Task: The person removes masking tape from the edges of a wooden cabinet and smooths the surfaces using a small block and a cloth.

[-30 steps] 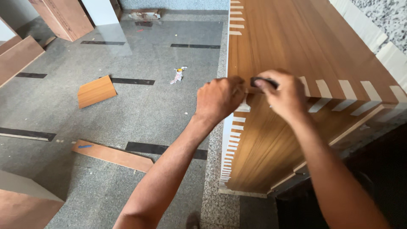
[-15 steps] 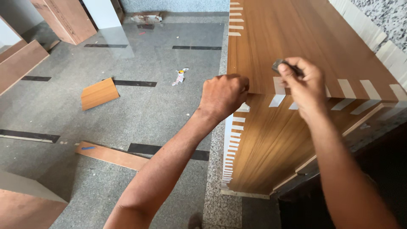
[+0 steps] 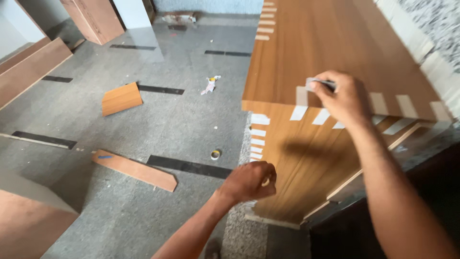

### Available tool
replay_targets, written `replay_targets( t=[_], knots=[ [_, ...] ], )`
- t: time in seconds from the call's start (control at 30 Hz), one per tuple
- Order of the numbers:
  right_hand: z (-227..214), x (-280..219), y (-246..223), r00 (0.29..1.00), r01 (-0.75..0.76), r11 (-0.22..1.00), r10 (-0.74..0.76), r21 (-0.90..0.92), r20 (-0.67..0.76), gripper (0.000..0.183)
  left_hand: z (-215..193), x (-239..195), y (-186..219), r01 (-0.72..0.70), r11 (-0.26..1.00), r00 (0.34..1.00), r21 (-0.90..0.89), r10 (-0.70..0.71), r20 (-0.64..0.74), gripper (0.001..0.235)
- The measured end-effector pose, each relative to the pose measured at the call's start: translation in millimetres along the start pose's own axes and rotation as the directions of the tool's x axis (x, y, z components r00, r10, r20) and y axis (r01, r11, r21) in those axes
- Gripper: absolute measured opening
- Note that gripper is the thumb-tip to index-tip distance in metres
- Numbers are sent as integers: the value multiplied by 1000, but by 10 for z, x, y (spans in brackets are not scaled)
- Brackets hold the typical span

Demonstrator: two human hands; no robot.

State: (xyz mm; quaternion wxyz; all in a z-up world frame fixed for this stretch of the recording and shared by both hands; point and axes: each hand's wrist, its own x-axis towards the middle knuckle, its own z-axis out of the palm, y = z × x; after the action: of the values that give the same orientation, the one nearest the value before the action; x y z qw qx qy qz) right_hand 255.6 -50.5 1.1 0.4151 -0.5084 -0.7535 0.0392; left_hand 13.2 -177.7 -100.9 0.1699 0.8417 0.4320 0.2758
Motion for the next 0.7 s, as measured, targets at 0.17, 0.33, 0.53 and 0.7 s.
replay_targets(
  t=[0.17,0.33,0.53,0.7],
  knots=[
    [49,28,2,997,-28,998,24,-50,-69,15,-262,399,212,95,991,958,-94,-117,-263,42],
    [84,61,-19,1000,-19,994,19,-107,-2,17,-677,1055,248,-26,998,834,-63,-13,-551,21],
    [77,117,90,992,-57,997,50,58,119,20,-935,1670,96,-45,962,972,268,104,-210,18],
    [116,152,303,938,-238,822,332,518,-97,16,-891,2046,5,-164,950,984,267,139,110,10]
  ],
)
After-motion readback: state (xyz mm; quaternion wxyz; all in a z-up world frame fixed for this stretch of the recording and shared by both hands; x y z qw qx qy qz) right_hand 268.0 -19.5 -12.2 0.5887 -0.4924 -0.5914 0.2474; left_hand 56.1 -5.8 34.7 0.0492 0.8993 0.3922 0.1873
